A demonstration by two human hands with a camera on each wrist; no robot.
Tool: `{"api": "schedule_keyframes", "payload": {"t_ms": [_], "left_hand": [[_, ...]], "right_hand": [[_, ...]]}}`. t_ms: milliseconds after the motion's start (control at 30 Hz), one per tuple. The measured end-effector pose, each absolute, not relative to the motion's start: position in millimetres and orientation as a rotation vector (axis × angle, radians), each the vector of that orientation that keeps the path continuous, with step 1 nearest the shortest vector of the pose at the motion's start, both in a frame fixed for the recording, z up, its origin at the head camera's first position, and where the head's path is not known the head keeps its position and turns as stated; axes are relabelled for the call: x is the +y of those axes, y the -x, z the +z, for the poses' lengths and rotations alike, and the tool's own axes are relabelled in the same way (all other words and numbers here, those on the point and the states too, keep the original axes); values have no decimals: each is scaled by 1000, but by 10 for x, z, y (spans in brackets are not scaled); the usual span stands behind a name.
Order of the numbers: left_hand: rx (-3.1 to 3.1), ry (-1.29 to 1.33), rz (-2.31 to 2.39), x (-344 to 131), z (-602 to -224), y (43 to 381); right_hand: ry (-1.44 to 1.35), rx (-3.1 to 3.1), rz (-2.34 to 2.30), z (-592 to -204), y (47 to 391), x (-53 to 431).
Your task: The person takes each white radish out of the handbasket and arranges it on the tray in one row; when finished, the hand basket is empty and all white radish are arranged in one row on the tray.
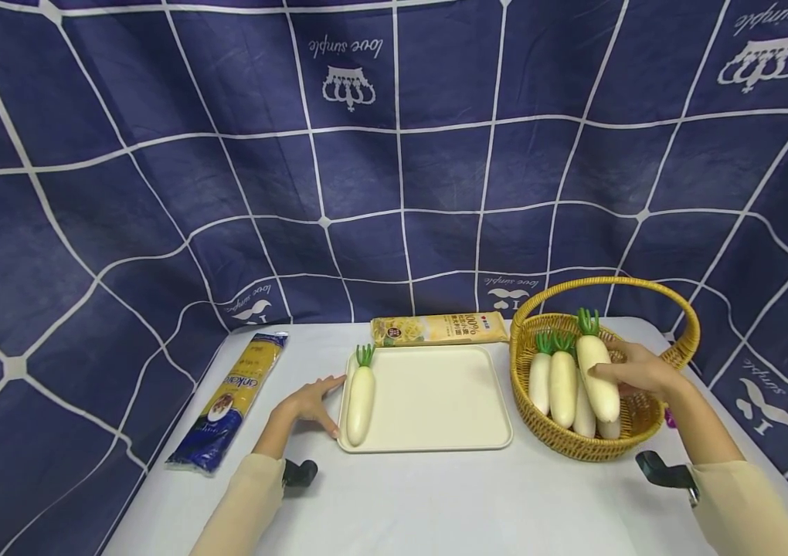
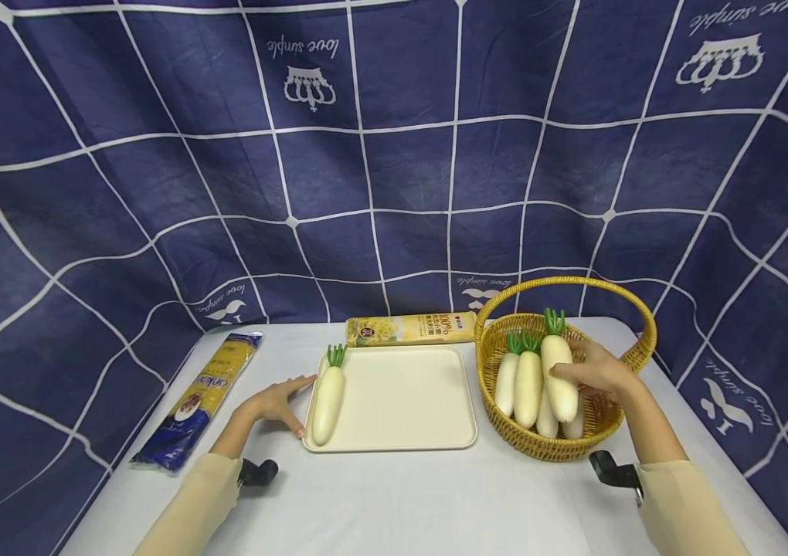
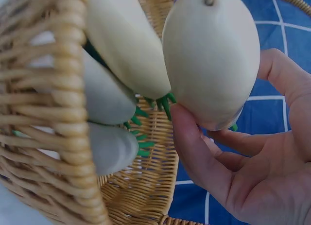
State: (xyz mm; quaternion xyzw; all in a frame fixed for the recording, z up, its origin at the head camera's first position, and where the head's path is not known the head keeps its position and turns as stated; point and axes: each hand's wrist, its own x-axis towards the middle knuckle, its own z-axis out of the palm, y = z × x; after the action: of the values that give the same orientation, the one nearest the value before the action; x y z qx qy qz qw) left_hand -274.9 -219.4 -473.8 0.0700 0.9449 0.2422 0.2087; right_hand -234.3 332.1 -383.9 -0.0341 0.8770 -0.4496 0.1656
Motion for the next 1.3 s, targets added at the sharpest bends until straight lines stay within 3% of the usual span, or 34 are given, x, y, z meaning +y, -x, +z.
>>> {"api": "schedule_keyframes", "payload": {"t_ms": [600,1300], "left_hand": [[2651,-245,684,-2222,-4743,2682],[2656,-255,668,-2203,-4711,2703]], "right_hand": [[139,2537,-1363,-3895,1801,3097],[216,2388,-1459,-4004,1515,2799]]}}
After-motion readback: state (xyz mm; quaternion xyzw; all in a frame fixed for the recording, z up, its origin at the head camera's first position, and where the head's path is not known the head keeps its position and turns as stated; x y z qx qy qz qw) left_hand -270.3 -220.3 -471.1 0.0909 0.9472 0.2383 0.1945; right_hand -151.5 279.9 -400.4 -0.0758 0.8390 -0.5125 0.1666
